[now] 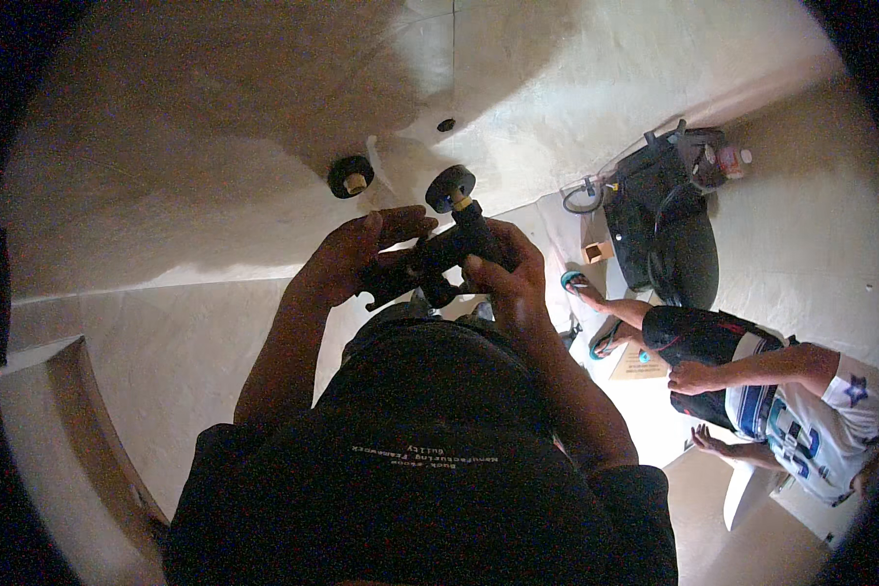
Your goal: The person installs a shower faucet by attaching the valve assembly to the wall pipes, using a wrench to tighten the connections, and then fitting the external faucet hardware over the valve.
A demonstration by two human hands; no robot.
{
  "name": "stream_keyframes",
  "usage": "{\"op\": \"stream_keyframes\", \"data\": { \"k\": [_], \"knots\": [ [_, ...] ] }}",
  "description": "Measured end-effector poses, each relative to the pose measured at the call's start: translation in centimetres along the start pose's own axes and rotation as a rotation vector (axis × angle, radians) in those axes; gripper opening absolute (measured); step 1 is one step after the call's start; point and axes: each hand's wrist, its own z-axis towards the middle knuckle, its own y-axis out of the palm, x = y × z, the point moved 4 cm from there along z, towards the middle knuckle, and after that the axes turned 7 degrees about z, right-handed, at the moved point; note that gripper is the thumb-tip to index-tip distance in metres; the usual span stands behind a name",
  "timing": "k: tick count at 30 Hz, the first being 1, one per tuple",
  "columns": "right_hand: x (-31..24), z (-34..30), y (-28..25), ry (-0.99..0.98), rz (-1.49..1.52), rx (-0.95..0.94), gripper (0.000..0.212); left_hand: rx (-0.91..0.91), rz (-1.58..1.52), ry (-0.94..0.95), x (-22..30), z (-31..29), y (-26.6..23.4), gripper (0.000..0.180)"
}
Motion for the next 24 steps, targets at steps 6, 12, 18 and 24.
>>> {"op": "stream_keyframes", "data": {
  "k": [6, 12, 18, 24],
  "knots": [
    [-0.5, 2.2, -1.2, 0.014, 0.06, -0.082, 0.054, -0.024, 0.22, -0.048, 1.3, 2.9, 0.6, 0.081],
    [-0.5, 3.1, -3.3, 0.025, -0.066, -0.081, 0.053, 0.057, 0.237, -0.066, 2.9, 5.8, 2.2, 0.065],
    [-1.2, 3.2, -2.6, 0.079, -0.131, -0.026, 0.05, 0.291, 0.015, -0.033, 2.8, 6.7, 3.8, 0.052],
    [-1.3, 4.7, -1.9, 0.085, -0.067, 0.028, 0.048, 0.315, -0.012, -0.111, 4.3, 7.1, 4.4, 0.048]
  ]
}}
